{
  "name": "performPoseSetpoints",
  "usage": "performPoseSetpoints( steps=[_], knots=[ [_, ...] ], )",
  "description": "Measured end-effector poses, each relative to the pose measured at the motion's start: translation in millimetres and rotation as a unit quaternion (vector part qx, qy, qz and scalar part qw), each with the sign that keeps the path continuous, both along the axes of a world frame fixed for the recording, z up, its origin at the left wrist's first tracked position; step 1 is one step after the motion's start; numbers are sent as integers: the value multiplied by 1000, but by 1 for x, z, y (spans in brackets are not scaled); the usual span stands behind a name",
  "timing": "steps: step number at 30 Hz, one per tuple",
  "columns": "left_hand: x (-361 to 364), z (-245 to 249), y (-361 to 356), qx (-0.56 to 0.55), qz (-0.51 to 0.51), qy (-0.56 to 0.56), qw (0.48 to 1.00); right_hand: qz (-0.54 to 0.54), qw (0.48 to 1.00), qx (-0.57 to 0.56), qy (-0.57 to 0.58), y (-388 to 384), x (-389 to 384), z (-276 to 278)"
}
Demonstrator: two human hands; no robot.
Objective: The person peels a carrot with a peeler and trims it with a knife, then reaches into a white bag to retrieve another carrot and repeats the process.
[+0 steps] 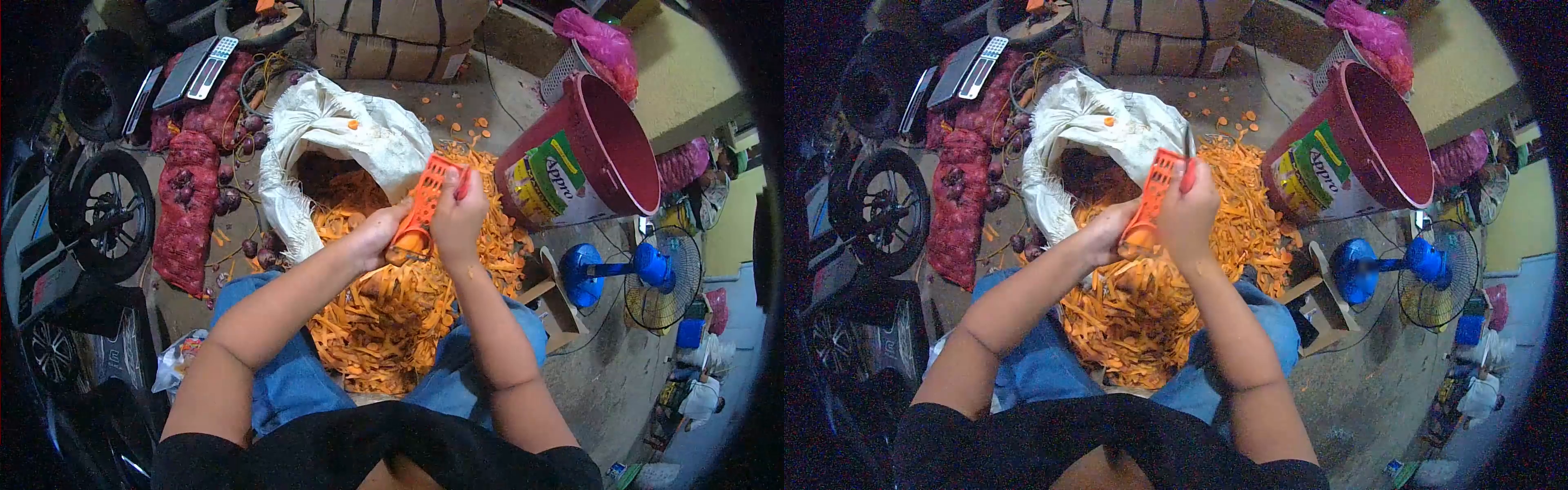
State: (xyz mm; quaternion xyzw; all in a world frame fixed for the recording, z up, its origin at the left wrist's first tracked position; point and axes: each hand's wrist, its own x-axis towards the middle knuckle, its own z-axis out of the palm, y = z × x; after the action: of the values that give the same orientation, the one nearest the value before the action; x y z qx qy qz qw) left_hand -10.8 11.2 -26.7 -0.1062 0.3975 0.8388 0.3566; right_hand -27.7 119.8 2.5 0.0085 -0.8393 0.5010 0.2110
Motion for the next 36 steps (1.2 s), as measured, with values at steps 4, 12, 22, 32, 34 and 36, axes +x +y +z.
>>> performPoseSetpoints(
  steps=[4, 12, 22, 32, 34, 36],
  knots=[
    [4, 24, -3, -104, -117, 29, 987, -163, 983, -68, 50, 55, -48, -16],
    [-1, 14, -9, -65, -63, -12, 996, -58, 989, -110, 84, 27, -23, 0],
    [10, 29, -7, -83, -112, 49, 989, -205, 973, -84, 57, 72, -50, -2],
    [-3, 8, -3, 54, 18, -19, 998, 46, 993, -104, 37, 1, 4, 11],
    [-3, 1, -5, 31, 2, -14, 999, 19, 996, -61, 60, -1, 4, 3],
    [-2, 6, -6, 0, -71, 13, 997, -39, 993, -77, 81, 12, -9, 6]
  ],
)
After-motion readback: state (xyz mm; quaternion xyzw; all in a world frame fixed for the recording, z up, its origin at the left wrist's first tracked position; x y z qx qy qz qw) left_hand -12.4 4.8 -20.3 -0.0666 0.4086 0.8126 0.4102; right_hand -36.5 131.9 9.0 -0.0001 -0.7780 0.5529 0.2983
